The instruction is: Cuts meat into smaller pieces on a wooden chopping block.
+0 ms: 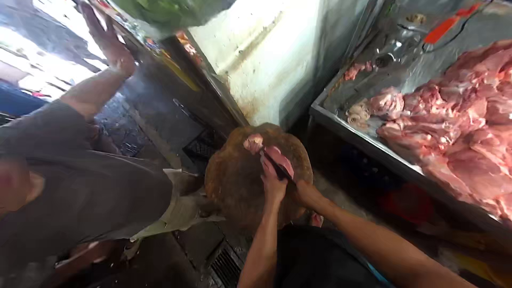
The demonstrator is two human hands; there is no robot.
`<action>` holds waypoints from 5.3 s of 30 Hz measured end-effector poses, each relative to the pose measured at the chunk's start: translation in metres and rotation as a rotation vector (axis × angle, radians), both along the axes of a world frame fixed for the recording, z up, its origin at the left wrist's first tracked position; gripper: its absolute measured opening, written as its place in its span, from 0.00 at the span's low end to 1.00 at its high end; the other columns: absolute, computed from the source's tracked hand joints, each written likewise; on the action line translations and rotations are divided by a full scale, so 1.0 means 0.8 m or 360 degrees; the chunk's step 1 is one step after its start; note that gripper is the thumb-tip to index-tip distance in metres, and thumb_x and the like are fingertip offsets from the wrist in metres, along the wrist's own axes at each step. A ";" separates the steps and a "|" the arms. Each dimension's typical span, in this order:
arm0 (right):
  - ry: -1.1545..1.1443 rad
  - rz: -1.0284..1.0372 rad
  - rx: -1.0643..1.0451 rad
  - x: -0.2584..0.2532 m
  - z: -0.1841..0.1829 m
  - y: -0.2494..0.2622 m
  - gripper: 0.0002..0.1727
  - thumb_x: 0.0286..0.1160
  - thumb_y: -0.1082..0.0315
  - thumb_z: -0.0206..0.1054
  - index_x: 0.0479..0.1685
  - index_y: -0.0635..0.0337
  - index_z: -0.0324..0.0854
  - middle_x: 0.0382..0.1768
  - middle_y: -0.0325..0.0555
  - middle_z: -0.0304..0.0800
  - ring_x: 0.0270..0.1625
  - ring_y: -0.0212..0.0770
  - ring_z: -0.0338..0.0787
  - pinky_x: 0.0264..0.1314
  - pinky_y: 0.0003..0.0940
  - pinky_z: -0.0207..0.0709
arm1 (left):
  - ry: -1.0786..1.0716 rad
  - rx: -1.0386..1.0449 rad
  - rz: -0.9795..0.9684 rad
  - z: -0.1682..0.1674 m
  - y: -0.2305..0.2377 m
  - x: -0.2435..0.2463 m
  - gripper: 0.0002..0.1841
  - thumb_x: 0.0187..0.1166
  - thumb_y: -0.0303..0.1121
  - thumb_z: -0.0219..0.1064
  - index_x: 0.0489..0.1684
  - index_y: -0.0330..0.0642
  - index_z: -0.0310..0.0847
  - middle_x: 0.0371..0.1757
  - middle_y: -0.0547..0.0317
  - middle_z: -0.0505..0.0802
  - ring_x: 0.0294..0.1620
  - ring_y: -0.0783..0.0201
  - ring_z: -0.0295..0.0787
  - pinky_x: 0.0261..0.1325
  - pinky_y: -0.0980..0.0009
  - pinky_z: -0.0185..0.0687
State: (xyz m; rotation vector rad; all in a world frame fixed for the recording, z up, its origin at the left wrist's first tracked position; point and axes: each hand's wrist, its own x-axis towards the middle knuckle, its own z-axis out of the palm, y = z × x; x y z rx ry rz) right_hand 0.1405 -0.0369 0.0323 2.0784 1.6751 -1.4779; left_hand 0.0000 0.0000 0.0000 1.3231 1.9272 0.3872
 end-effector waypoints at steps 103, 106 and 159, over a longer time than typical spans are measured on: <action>-0.0226 -0.0867 0.0201 -0.192 -0.006 -0.104 0.26 0.86 0.43 0.54 0.60 0.57 0.80 0.42 0.55 0.92 0.49 0.58 0.94 0.51 0.64 0.86 | -0.0356 -0.0436 -0.0596 0.002 -0.098 -0.287 0.30 0.59 0.32 0.76 0.66 0.48 0.74 0.38 0.53 0.92 0.23 0.60 0.91 0.25 0.58 0.92; -0.0185 -0.0921 0.0563 -0.191 0.049 -0.089 0.22 0.85 0.45 0.56 0.53 0.55 0.81 0.32 0.48 0.90 0.37 0.50 0.93 0.42 0.55 0.86 | -0.0432 -0.0439 -0.0541 -0.016 -0.101 -0.289 0.32 0.60 0.32 0.78 0.68 0.47 0.74 0.41 0.51 0.92 0.26 0.58 0.91 0.28 0.56 0.92; -0.0168 -0.0445 0.0034 -0.234 -0.027 -0.121 0.25 0.83 0.48 0.59 0.63 0.60 0.81 0.52 0.61 0.92 0.57 0.63 0.93 0.56 0.68 0.84 | 0.0396 0.0688 -0.1055 -0.105 -0.110 -0.292 0.27 0.62 0.46 0.80 0.62 0.47 0.87 0.68 0.47 0.87 0.69 0.48 0.84 0.69 0.50 0.82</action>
